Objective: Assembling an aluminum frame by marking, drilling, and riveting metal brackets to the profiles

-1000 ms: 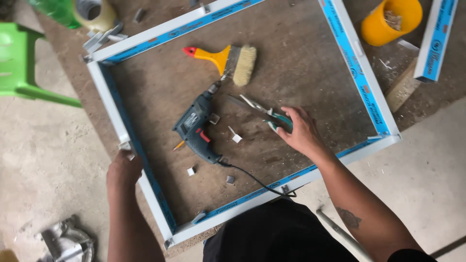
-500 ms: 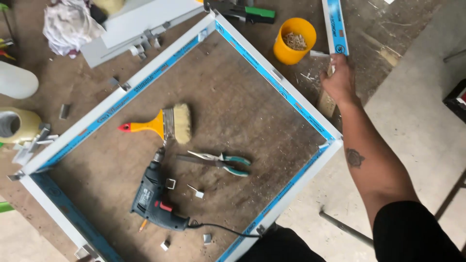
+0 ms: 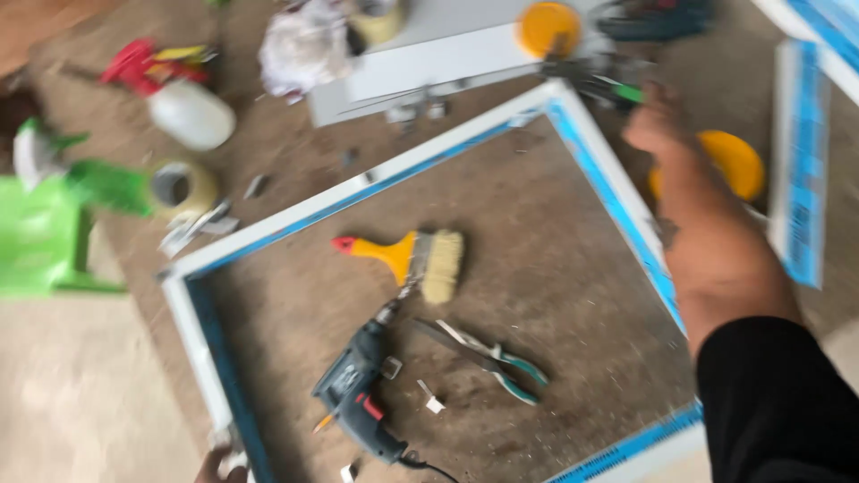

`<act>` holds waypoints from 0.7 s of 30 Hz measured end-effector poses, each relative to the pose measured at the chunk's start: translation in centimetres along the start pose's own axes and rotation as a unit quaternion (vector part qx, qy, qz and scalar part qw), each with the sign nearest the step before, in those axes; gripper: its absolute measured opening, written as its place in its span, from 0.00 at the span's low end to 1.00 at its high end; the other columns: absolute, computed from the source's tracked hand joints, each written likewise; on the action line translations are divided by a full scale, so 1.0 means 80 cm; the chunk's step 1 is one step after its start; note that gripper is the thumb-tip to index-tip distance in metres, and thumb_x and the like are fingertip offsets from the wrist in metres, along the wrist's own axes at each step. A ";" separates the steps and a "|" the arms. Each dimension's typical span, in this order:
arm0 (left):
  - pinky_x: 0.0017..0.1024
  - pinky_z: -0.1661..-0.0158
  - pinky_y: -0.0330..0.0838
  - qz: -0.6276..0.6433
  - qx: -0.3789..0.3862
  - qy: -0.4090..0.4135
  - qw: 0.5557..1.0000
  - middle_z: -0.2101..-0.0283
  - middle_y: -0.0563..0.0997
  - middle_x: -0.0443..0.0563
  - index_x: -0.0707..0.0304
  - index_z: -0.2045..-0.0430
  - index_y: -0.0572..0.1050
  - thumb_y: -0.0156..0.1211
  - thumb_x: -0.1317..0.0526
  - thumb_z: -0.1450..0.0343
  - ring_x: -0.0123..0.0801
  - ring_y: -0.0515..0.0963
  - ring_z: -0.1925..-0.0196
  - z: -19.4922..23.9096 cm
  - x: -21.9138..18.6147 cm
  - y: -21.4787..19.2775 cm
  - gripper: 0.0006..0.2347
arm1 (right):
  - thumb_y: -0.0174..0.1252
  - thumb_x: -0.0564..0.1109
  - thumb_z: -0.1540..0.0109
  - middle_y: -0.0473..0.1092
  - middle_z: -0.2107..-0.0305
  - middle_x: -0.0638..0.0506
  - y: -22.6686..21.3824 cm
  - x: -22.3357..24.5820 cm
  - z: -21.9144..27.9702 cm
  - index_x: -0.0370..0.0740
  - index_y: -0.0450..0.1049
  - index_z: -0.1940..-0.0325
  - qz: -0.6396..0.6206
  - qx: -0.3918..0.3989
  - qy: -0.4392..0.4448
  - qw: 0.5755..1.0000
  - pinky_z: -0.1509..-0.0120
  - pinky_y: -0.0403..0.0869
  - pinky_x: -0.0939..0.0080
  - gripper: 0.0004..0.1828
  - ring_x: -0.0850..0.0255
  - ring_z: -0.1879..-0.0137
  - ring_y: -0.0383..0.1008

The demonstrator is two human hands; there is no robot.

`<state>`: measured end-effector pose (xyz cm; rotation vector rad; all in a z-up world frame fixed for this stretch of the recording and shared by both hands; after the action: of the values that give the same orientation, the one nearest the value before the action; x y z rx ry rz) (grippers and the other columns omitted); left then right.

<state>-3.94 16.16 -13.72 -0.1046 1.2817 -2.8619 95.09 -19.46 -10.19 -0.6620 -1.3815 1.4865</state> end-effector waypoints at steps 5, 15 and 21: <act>0.42 0.50 0.74 0.054 0.048 -0.100 0.992 0.50 0.83 0.64 0.33 0.36 0.67 0.45 0.55 0.34 0.55 0.81 0.47 0.186 -0.102 -0.087 0.27 | 0.45 0.47 0.34 0.82 0.70 0.49 0.187 0.196 -0.127 0.45 0.84 0.67 0.403 0.169 -0.220 0.872 0.44 0.71 0.57 0.20 0.57 0.61 0.82; 0.52 0.46 0.76 0.061 -0.024 -0.020 0.998 0.59 0.84 0.66 0.36 0.38 0.71 0.47 0.50 0.29 0.61 0.83 0.49 0.177 -0.083 -0.066 0.22 | 0.55 0.46 0.42 0.81 0.67 0.51 0.204 0.471 -0.039 0.45 0.81 0.62 0.237 0.220 -0.442 0.837 0.44 0.72 0.58 0.11 0.59 0.58 0.81; 0.50 0.51 0.79 0.070 -0.061 0.029 0.995 0.63 0.84 0.66 0.41 0.38 0.73 0.49 0.55 0.28 0.60 0.85 0.55 0.208 -0.085 -0.096 0.21 | 0.61 0.46 0.46 0.80 0.65 0.51 0.177 0.431 0.048 0.45 0.80 0.60 0.111 0.247 -0.460 0.845 0.44 0.72 0.59 0.12 0.60 0.57 0.80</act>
<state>4.06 9.06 2.63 0.0665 1.4146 -2.6882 74.41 11.35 -15.47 0.3091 -1.4988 2.4020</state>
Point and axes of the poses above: each hand's wrist, its own z-axis away from the middle knuckle, its own y-axis out of the palm, x = y × z, the point moved 9 cm from there along -z, towards the middle knuckle
